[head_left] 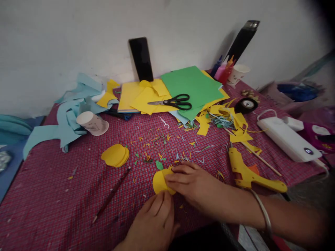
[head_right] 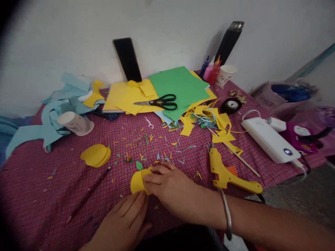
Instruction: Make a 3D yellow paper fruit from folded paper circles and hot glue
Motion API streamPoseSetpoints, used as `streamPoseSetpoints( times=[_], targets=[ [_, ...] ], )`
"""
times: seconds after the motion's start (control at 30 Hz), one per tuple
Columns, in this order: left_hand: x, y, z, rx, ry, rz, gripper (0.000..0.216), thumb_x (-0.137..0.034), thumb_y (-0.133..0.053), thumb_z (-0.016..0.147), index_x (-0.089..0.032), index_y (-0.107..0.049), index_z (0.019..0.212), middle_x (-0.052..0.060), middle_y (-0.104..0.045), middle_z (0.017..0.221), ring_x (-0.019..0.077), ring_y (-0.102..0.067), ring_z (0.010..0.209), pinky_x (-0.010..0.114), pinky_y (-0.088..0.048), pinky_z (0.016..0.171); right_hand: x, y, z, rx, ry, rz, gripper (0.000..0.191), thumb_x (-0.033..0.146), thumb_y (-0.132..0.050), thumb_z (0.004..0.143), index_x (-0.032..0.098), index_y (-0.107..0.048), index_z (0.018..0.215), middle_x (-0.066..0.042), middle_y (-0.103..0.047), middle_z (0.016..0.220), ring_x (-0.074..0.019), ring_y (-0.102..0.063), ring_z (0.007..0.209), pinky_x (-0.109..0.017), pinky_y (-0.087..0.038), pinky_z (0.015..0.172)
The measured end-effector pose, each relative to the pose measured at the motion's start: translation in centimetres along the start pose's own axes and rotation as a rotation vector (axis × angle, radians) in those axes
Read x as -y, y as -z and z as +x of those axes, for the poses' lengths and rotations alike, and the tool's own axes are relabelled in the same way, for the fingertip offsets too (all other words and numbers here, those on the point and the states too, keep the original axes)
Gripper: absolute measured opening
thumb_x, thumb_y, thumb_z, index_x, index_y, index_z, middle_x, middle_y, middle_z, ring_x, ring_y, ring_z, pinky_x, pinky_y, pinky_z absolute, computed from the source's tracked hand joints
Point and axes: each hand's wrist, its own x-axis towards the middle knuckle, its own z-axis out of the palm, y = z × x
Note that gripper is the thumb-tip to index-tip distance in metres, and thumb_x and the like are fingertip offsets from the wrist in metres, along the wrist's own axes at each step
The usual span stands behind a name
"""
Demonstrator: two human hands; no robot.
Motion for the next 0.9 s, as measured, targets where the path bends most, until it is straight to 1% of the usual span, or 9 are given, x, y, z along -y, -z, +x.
streamPoseSetpoints(
  times=[0.07,0.13,0.27,0.37,0.5,0.67,0.77,0.83,0.9],
  targets=[
    [0.1,-0.1,0.4,0.049,-0.04,-0.007,0.031,-0.032,-0.042,0.094,-0.011,-0.064,0.1,0.009,-0.069,0.1,0.0209,-0.061,0.094,0.032,-0.049,0.082,-0.1,1.1,1.3,0.001,-0.107,0.014,0.016,0.017,-0.051,0.093,0.019,-0.065,0.1,-0.005,-0.069,0.1,-0.0189,-0.058,0.096,-0.035,-0.043,0.089],
    [0.1,0.0,1.0,0.115,-0.099,-0.027,0.021,-0.031,-0.052,0.09,-0.014,-0.064,0.094,0.008,-0.068,0.094,0.0212,-0.06,0.09,0.034,-0.048,0.078,-0.4,2.0,3.2,-0.003,-0.189,-0.008,0.015,0.017,-0.049,0.094,0.017,-0.064,0.091,-0.004,-0.066,0.089,-0.0167,-0.059,0.084,-0.03,-0.044,0.078],
    [0.1,0.2,1.9,0.139,-0.117,-0.047,0.012,-0.029,-0.062,0.082,-0.017,-0.06,0.083,0.004,-0.064,0.083,0.0215,-0.059,0.078,0.033,-0.047,0.062,-1.3,2.7,7.0,0.048,-0.194,-0.046,0.012,0.017,-0.059,0.087,0.015,-0.061,0.098,-0.006,-0.063,0.095,-0.0177,-0.059,0.082,-0.029,-0.044,0.072],
    [-0.1,0.1,1.8,0.097,-0.104,-0.013,0.017,-0.031,-0.063,0.081,-0.015,-0.06,0.086,0.005,-0.064,0.085,0.0232,-0.058,0.079,0.034,-0.048,0.063,-1.5,2.9,8.7,0.137,-0.149,-0.058,0.021,0.022,-0.067,0.08,0.017,-0.062,0.1,-0.008,-0.062,0.098,-0.0201,-0.059,0.083,-0.03,-0.043,0.072],
    [-0.1,0.0,1.5,0.106,-0.11,-0.034,0.02,-0.033,-0.061,0.083,-0.014,-0.06,0.09,0.006,-0.063,0.089,0.0242,-0.058,0.083,0.035,-0.048,0.068,-1.5,3.4,9.3,0.237,-0.124,-0.059,0.014,0.02,-0.067,0.08,0.016,-0.063,0.093,-0.007,-0.061,0.095,-0.0202,-0.059,0.083,-0.03,-0.043,0.073],
    [0.0,0.3,1.5,0.134,-0.067,-0.053,0.026,-0.035,-0.056,0.087,-0.014,-0.061,0.1,0.007,-0.063,0.097,0.0232,-0.055,0.087,0.035,-0.045,0.072,-1.5,3.2,9.3,0.25,-0.079,-0.064,0.023,0.015,-0.064,0.082,0.018,-0.06,0.105,-0.007,-0.06,0.101,-0.02,-0.058,0.09,-0.03,-0.043,0.079],
    [0.0,0.2,1.6,0.117,-0.027,-0.083,0.033,-0.04,-0.052,0.089,-0.012,-0.061,0.105,0.007,-0.063,0.096,0.0224,-0.054,0.087,0.035,-0.044,0.074,-1.6,3.1,9.6,0.282,-0.038,-0.088,0.01,0.015,-0.062,0.084,0.017,-0.062,0.093,-0.005,-0.061,0.093,-0.0186,-0.058,0.084,-0.03,-0.043,0.076],
    [0.0,0.0,1.5,0.11,-0.028,-0.101,0.034,-0.04,-0.051,0.09,-0.012,-0.062,0.105,0.006,-0.064,0.096,0.022,-0.054,0.088,0.035,-0.043,0.076,-1.9,3.6,9.4,0.268,-0.036,-0.085,0.01,0.016,-0.061,0.084,0.016,-0.062,0.094,-0.006,-0.061,0.094,-0.0191,-0.059,0.086,-0.03,-0.044,0.078],
    [0.0,-0.1,1.3,0.104,-0.038,-0.107,0.033,-0.038,-0.05,0.091,-0.013,-0.062,0.107,0.006,-0.065,0.102,0.0223,-0.054,0.092,0.036,-0.041,0.079,-2.4,5.0,8.1,0.18,-0.066,-0.054,0.021,0.016,-0.06,0.085,0.016,-0.061,0.106,-0.006,-0.062,0.102,-0.0192,-0.06,0.092,-0.031,-0.045,0.083]
  ],
)
